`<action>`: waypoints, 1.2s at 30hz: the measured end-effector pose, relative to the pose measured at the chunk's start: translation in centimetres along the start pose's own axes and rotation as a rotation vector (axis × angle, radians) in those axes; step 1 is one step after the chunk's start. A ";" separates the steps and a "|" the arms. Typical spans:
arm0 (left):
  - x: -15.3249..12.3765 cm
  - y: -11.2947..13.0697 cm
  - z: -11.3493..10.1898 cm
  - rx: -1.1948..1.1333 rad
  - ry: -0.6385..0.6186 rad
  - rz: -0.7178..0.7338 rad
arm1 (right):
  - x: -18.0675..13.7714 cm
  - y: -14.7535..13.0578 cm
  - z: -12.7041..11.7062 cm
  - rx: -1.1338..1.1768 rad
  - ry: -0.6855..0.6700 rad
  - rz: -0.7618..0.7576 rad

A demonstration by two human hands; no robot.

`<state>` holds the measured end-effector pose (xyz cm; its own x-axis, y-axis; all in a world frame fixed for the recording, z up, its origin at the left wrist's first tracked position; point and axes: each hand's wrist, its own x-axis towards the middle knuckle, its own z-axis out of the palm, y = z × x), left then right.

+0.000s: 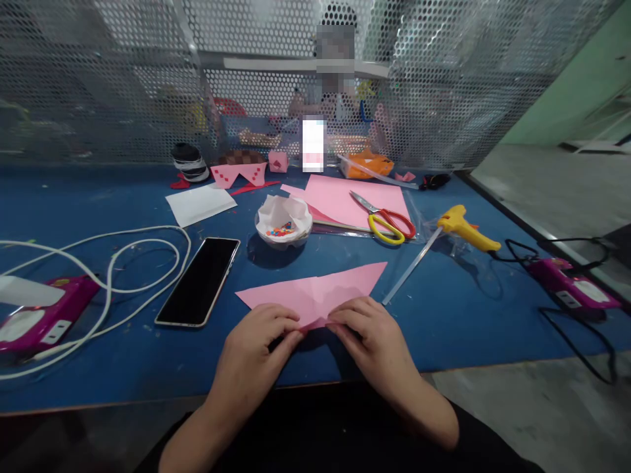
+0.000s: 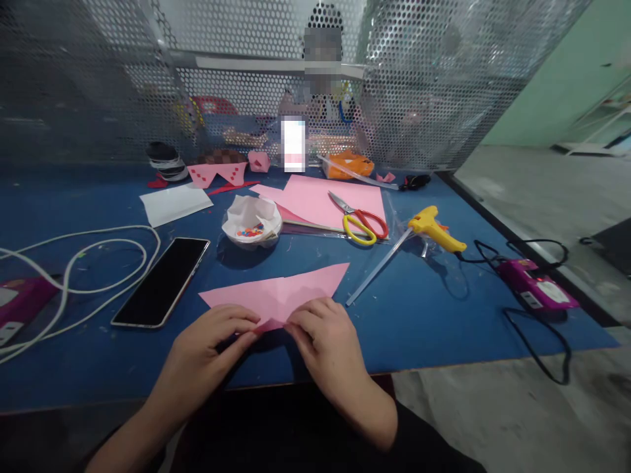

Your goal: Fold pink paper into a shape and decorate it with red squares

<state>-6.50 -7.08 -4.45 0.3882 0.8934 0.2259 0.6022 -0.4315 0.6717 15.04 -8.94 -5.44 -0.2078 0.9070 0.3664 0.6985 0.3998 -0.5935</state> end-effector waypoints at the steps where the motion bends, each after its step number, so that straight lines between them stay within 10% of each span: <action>1: 0.3 0.2 -0.1 -0.004 0.002 -0.024 | 0.1 0.0 0.1 -0.025 0.014 0.024; 36: 0.9 0.3 0.7 0.299 0.136 -0.011 | 0.8 -0.8 1.0 -0.333 0.030 0.164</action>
<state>-5.44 -6.45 -4.56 0.2958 0.8981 0.3253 0.7921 -0.4210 0.4420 13.68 -8.36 -5.39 -0.0578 0.9490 0.3099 0.9062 0.1801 -0.3825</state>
